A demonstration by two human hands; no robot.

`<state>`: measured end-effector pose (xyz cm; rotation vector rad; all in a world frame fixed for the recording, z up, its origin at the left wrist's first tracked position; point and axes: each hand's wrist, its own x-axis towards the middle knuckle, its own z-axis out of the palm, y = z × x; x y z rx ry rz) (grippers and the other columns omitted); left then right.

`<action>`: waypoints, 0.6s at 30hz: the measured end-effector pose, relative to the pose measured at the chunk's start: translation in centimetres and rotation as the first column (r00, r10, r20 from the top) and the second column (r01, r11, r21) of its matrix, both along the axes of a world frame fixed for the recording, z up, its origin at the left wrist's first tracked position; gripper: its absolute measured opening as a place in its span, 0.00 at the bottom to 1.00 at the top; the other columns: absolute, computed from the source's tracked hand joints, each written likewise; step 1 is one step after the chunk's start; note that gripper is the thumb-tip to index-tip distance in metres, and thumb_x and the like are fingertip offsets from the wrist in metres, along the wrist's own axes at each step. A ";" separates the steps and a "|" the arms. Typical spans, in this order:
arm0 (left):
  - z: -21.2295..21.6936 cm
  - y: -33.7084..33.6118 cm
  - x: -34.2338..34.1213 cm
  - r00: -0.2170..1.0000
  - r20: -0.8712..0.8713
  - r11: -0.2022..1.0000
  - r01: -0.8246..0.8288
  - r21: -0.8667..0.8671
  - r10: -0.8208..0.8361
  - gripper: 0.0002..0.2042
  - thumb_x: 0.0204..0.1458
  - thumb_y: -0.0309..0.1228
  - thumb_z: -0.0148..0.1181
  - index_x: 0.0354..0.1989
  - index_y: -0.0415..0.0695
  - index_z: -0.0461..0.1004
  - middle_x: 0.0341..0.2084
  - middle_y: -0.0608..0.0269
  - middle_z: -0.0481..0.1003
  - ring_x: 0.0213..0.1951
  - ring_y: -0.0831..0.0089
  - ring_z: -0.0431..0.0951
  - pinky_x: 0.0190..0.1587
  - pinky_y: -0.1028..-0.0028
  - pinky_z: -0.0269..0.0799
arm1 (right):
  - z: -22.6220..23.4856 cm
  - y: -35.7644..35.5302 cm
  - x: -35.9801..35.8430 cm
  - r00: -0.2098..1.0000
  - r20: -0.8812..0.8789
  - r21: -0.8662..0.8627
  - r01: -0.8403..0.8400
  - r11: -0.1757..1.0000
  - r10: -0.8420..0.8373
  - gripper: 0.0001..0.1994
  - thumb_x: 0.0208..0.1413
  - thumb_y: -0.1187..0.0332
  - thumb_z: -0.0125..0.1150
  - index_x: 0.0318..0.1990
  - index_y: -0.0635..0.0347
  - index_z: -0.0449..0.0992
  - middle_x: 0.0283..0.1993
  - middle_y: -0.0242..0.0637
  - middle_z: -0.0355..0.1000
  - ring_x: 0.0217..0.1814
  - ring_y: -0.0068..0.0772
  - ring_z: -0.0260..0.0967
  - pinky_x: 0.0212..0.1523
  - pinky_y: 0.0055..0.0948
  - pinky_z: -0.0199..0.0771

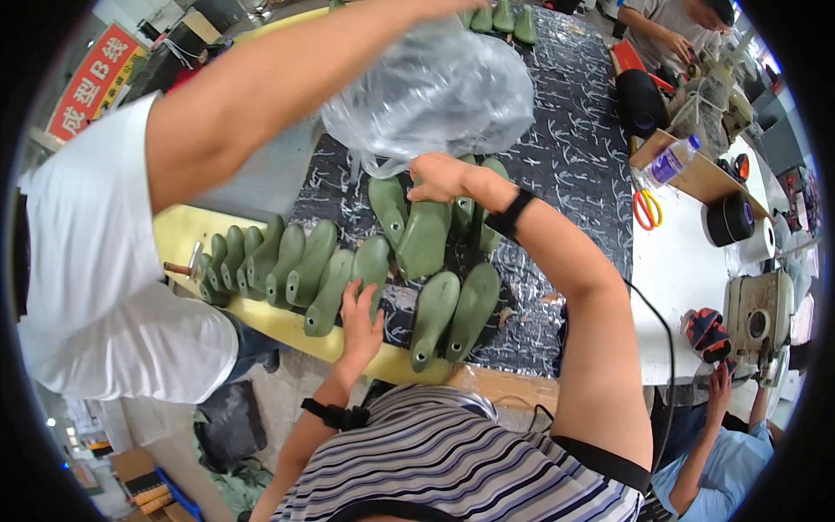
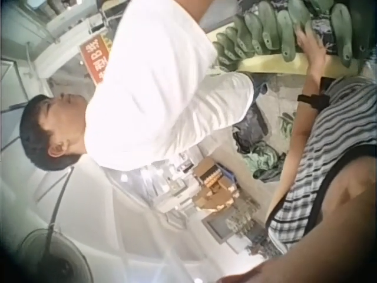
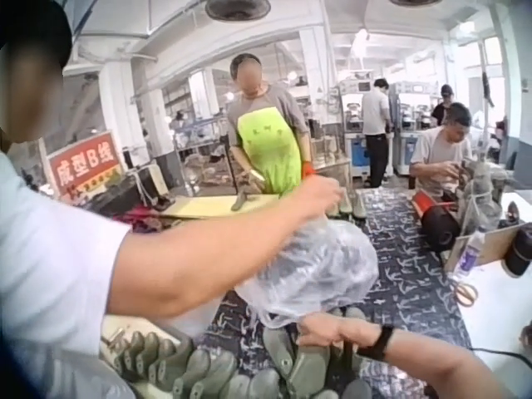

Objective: Picking up green shoe lasts from the floor and arranging them on a workbench in a shoe factory.

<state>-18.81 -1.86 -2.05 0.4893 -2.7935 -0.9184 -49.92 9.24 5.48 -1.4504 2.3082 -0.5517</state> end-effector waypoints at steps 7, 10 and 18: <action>-0.3 -1.2 0.3 0.995 -0.066 0.996 0.077 0.034 -0.075 0.25 0.46 0.20 0.57 0.55 0.46 0.63 0.57 0.48 0.57 0.58 0.47 0.58 0.57 0.59 0.56 | 2.0 19.6 5.6 0.511 0.684 -0.243 0.832 0.498 -0.521 0.17 0.56 0.61 0.54 0.43 0.67 0.74 0.33 0.37 0.73 0.31 0.26 0.71 0.27 0.26 0.73; -0.4 -1.9 0.2 0.992 -0.109 0.992 0.074 0.104 -0.062 0.24 0.45 0.19 0.56 0.54 0.45 0.63 0.55 0.49 0.59 0.56 0.48 0.61 0.55 0.62 0.59 | -1.1 26.3 9.1 0.134 0.909 -0.063 0.980 0.188 -0.394 0.18 0.61 0.63 0.48 0.50 0.69 0.68 0.42 0.39 0.72 0.40 0.29 0.71 0.37 0.28 0.75; -0.2 -2.0 0.3 0.996 -0.084 0.996 0.033 0.087 -0.026 0.24 0.46 0.20 0.55 0.55 0.44 0.62 0.53 0.49 0.60 0.54 0.48 0.62 0.54 0.63 0.60 | -10.3 26.8 8.5 -0.042 0.919 0.071 0.996 0.059 -0.391 0.17 0.58 0.71 0.52 0.47 0.81 0.63 0.46 0.50 0.67 0.44 0.43 0.70 0.41 0.37 0.79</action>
